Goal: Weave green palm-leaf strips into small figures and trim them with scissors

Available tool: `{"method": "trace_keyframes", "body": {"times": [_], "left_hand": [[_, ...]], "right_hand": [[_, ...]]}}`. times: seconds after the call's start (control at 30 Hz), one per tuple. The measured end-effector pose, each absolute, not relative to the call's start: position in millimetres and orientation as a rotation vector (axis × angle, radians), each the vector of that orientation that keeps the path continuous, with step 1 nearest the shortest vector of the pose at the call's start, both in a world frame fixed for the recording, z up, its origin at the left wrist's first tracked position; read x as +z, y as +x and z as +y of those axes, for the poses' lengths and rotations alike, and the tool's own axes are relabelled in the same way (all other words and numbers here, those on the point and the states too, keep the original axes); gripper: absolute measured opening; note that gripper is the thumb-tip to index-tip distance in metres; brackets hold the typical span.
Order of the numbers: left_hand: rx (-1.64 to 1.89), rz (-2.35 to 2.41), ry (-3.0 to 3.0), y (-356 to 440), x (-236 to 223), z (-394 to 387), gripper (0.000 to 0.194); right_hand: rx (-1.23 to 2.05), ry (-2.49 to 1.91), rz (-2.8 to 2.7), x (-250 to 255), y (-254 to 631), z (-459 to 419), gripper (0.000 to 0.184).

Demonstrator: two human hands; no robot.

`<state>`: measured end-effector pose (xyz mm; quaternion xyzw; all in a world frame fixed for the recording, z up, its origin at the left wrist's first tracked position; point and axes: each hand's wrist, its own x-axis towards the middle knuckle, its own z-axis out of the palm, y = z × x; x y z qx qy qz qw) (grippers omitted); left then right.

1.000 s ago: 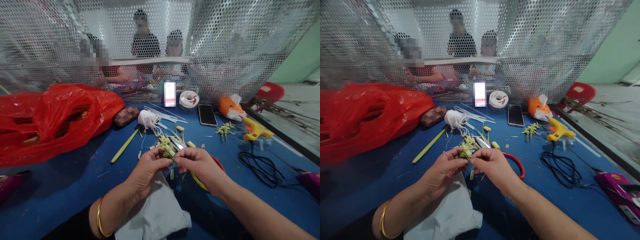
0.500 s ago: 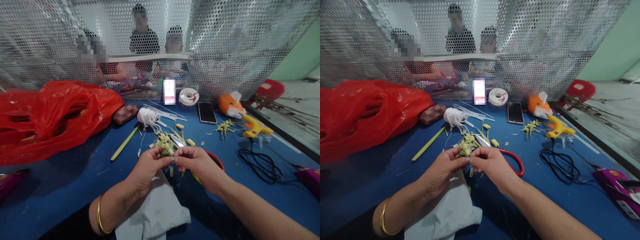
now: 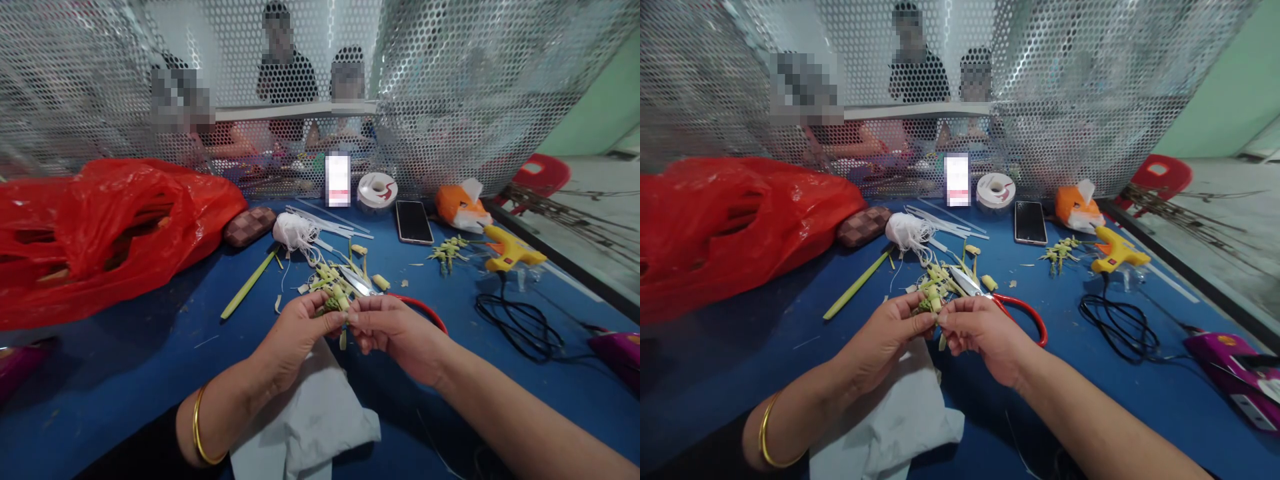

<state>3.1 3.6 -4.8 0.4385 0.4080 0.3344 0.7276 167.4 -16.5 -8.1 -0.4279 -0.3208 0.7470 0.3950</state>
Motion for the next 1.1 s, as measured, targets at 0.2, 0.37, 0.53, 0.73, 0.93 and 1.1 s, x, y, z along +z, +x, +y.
{"method": "trace_keyframes", "body": {"times": [0.2, 0.37, 0.53, 0.73, 0.93, 1.1], "left_hand": [[0.728, 0.939, 0.998, 4.8, -1.4, -0.6, 0.022], [0.749, 0.953, 0.949, 4.9, -2.3, 0.2, 0.023], [0.783, 0.986, 0.828, 3.3, -3.1, 5.5, 0.03], [0.795, 0.98, 0.829, 4.1, 4.2, 2.8, 0.036], [0.8, 0.984, 0.842, 3.8, 0.4, 1.9, 0.033], [0.795, 0.963, 0.791, 5.5, -3.7, 2.0, 0.036]], "right_hand": [[1.965, -1.111, -0.744, -10.3, 169.2, -16.5, 0.022], [1.941, -1.129, -0.772, -6.0, 168.9, -16.7, 0.024], [1.721, -1.209, -0.942, -4.2, 166.6, -16.2, 0.028], [1.538, -1.249, -1.038, -5.9, 163.6, -16.6, 0.023], [1.486, -1.277, -1.108, -6.0, 163.1, -18.3, 0.022], [1.514, -1.244, -1.083, -5.3, 162.0, -18.0, 0.023]]}}
